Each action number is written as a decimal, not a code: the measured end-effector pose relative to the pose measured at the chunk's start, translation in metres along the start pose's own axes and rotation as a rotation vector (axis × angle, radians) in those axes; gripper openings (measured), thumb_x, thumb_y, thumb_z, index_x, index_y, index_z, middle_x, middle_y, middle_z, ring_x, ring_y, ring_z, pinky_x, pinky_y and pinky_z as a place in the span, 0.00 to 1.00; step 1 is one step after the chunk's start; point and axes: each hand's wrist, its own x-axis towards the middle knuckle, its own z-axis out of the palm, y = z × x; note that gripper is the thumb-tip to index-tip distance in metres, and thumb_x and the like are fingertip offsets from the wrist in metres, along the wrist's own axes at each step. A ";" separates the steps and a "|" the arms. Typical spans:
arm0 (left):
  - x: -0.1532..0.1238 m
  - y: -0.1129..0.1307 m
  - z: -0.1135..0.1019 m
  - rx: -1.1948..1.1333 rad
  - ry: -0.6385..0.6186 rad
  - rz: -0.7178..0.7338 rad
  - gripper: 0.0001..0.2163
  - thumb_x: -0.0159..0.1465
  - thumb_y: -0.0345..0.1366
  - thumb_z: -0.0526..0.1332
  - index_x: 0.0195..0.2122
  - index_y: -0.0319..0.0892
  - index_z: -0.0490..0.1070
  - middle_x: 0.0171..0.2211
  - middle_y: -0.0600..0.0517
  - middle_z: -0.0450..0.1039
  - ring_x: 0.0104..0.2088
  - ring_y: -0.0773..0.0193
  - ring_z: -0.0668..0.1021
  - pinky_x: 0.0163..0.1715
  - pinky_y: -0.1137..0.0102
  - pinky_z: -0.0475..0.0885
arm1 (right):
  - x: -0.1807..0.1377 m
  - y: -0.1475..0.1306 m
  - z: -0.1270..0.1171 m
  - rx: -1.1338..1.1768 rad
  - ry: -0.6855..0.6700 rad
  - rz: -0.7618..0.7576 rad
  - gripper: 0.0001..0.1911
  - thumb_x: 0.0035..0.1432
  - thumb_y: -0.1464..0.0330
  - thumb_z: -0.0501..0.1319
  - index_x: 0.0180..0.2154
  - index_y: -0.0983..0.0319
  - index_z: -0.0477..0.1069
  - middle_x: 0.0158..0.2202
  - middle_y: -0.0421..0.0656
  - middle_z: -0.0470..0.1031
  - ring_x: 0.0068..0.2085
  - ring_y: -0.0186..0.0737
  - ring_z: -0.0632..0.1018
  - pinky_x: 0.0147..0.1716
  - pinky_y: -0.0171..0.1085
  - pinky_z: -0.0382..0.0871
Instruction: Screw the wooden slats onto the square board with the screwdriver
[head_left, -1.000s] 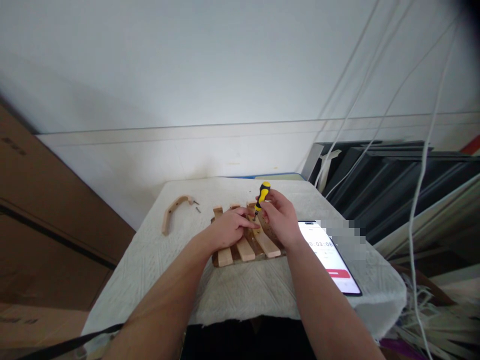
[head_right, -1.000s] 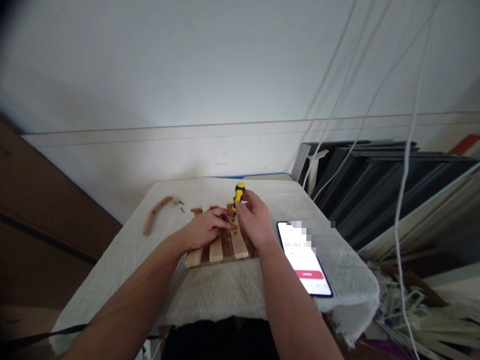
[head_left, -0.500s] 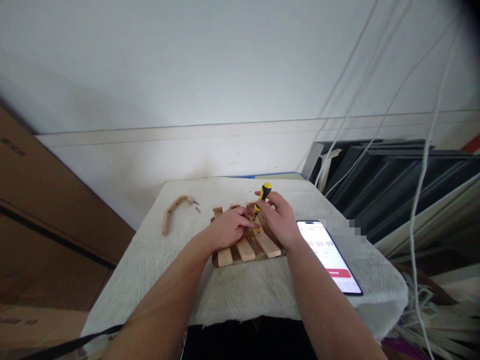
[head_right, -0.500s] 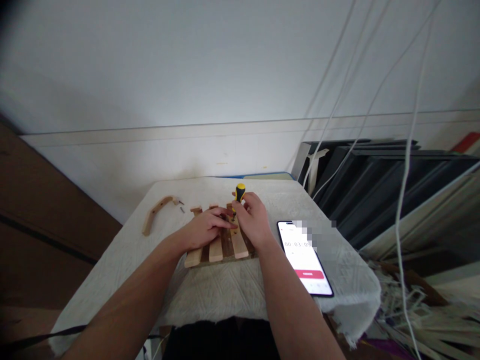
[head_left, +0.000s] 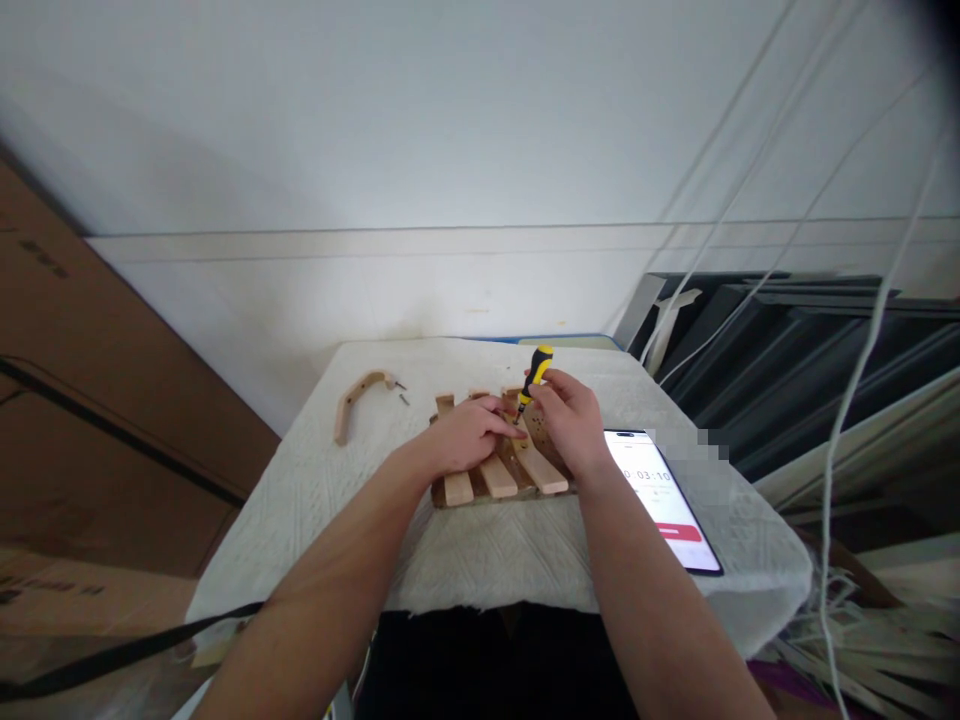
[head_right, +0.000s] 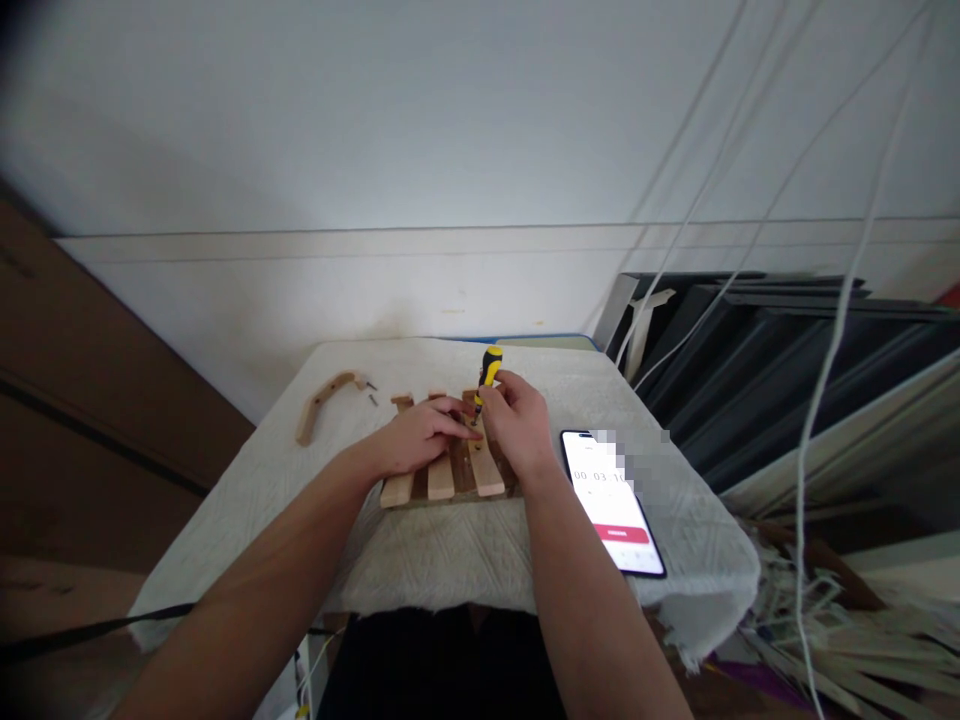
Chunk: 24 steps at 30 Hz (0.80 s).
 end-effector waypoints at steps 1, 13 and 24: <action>0.000 0.000 0.000 -0.005 0.000 0.000 0.22 0.55 0.18 0.52 0.43 0.44 0.78 0.51 0.48 0.70 0.52 0.62 0.71 0.58 0.64 0.63 | 0.000 0.000 0.000 -0.001 -0.002 0.002 0.11 0.54 0.61 0.58 0.32 0.62 0.72 0.21 0.36 0.65 0.24 0.34 0.67 0.26 0.35 0.57; 0.000 0.001 -0.001 0.002 -0.011 0.000 0.21 0.56 0.19 0.52 0.43 0.44 0.78 0.47 0.47 0.71 0.50 0.61 0.72 0.56 0.63 0.65 | 0.003 0.007 0.004 -0.055 0.049 0.049 0.18 0.49 0.56 0.62 0.37 0.60 0.68 0.32 0.41 0.73 0.26 0.36 0.71 0.27 0.37 0.63; 0.002 -0.003 0.001 -0.022 0.028 -0.035 0.21 0.56 0.20 0.52 0.43 0.45 0.79 0.52 0.49 0.70 0.53 0.62 0.71 0.59 0.65 0.63 | 0.001 0.003 0.002 -0.022 -0.031 -0.025 0.16 0.54 0.56 0.58 0.38 0.61 0.73 0.35 0.44 0.77 0.32 0.40 0.75 0.35 0.39 0.67</action>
